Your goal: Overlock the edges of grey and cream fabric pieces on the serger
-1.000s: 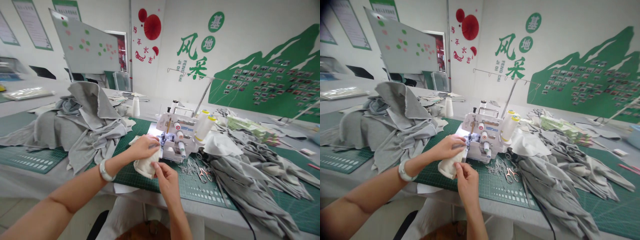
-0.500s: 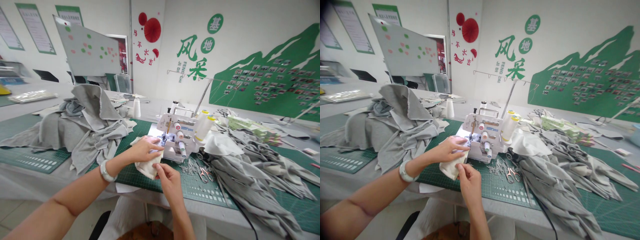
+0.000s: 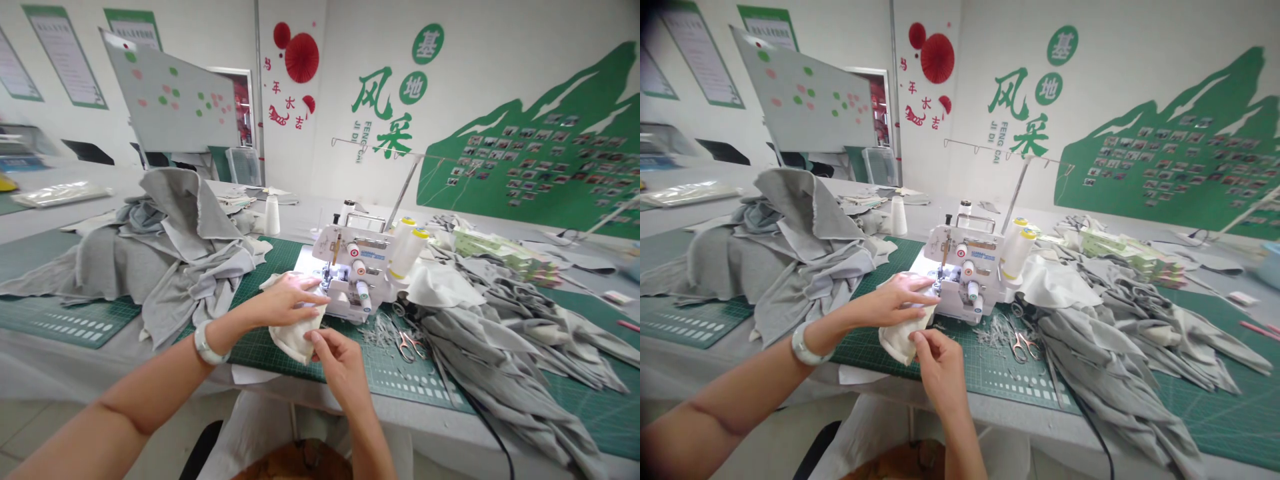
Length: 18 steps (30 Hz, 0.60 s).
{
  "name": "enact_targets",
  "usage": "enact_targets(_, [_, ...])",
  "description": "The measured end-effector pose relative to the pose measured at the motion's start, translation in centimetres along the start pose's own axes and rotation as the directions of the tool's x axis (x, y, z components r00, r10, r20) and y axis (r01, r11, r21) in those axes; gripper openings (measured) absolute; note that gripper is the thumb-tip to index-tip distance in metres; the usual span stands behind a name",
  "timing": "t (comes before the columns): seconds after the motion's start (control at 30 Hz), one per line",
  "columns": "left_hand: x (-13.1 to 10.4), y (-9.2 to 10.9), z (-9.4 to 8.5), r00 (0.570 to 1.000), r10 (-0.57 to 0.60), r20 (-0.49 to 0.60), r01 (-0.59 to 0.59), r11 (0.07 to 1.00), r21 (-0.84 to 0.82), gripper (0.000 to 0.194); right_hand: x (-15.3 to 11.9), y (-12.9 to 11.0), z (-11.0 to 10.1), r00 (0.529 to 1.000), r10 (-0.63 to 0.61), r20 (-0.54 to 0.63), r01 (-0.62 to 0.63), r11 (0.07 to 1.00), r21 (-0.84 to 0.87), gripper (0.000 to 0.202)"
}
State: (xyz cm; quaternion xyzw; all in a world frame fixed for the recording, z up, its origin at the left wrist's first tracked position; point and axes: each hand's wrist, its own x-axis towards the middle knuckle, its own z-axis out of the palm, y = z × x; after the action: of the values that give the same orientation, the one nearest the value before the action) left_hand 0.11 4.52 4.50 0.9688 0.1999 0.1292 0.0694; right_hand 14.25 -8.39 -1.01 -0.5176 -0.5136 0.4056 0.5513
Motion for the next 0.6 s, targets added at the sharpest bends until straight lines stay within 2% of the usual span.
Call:
enact_targets(0.2, [-1.2,0.7,-0.3,0.999,-0.003,-0.036,0.001,0.999,-0.054,0.045,-0.6,0.3,0.0,0.998,0.021,0.058,-0.018,0.998,-0.055,0.031])
enact_targets(0.4, [-1.4,0.7,0.3,0.998,0.028,-0.057,-0.029,0.999,-0.019,0.043,-0.8,0.2,0.2,0.993,0.026,0.112,-0.012,0.993,-0.120,0.028])
enact_targets(0.6, [-1.1,0.3,0.5,0.999,-0.006,-0.039,0.007,0.999,0.036,0.042,-0.7,0.2,0.0,0.994,0.021,0.109,-0.009,0.994,-0.110,0.028])
